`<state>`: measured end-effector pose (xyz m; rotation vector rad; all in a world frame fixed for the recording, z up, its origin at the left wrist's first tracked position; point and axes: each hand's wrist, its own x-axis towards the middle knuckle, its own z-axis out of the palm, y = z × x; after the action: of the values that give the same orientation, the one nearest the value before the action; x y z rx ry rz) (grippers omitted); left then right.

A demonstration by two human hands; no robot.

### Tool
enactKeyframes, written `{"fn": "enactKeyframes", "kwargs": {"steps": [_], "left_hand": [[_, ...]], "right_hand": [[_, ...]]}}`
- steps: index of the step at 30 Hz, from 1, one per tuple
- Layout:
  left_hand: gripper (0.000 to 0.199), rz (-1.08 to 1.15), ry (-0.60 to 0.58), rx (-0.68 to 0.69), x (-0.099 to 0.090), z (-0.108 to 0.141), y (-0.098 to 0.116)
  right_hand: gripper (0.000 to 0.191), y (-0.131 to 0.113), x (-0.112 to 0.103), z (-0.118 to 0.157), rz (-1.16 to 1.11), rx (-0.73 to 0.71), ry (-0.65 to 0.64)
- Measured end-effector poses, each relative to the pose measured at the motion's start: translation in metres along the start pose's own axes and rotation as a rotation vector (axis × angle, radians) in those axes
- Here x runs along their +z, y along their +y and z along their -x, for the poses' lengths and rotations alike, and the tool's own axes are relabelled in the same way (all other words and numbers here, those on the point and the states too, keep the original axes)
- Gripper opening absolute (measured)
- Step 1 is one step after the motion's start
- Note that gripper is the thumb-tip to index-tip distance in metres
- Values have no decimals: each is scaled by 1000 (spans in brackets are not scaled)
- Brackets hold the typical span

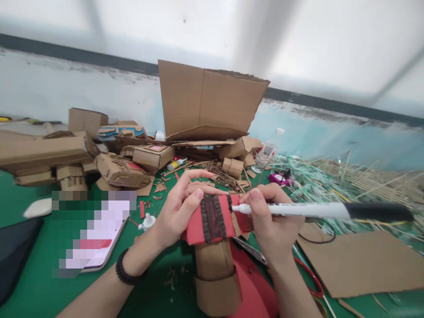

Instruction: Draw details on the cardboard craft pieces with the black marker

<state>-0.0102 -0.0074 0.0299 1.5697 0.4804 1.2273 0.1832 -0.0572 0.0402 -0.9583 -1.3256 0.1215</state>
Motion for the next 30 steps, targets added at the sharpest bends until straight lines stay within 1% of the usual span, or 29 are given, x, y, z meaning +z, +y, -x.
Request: {"fn": "enactKeyframes", "kwargs": {"steps": [3,7,8,12,13,17,18,22,27,30], "left_hand": [[28,-1,-1,-2,0,1,0],[29,-4,-13,-7,-1,2,-1],[29,-4,-15,-7,-2,2,-1],[29,-8,-13,-9,-2,1,-1],[29,-9,-11,-10,-1,1,-1],[28,0,-21,-3,-1,0,0],[28,3,-26,0,-1,1,0],[28,6,-24,-2,-1,2,1],[28,-2,-18,-4,-1,1,0],[28,-5,-22,-3,-1,1,0]], "right_hand": [[34,0,-1,0,-21,28,-31],[31,1,1,0,16,40,60],[31,1,0,-1,16,37,54],[34,1,-1,-1,-23,43,-33],[34,0,-1,0,-27,41,-27],[30,0,0,0,9,15,66],[30,0,0,0,10,13,63],[33,-1,-1,-1,-32,26,-23],[28,0,1,-1,-20,15,85],[28,2,0,0,-62,17,8]]}}
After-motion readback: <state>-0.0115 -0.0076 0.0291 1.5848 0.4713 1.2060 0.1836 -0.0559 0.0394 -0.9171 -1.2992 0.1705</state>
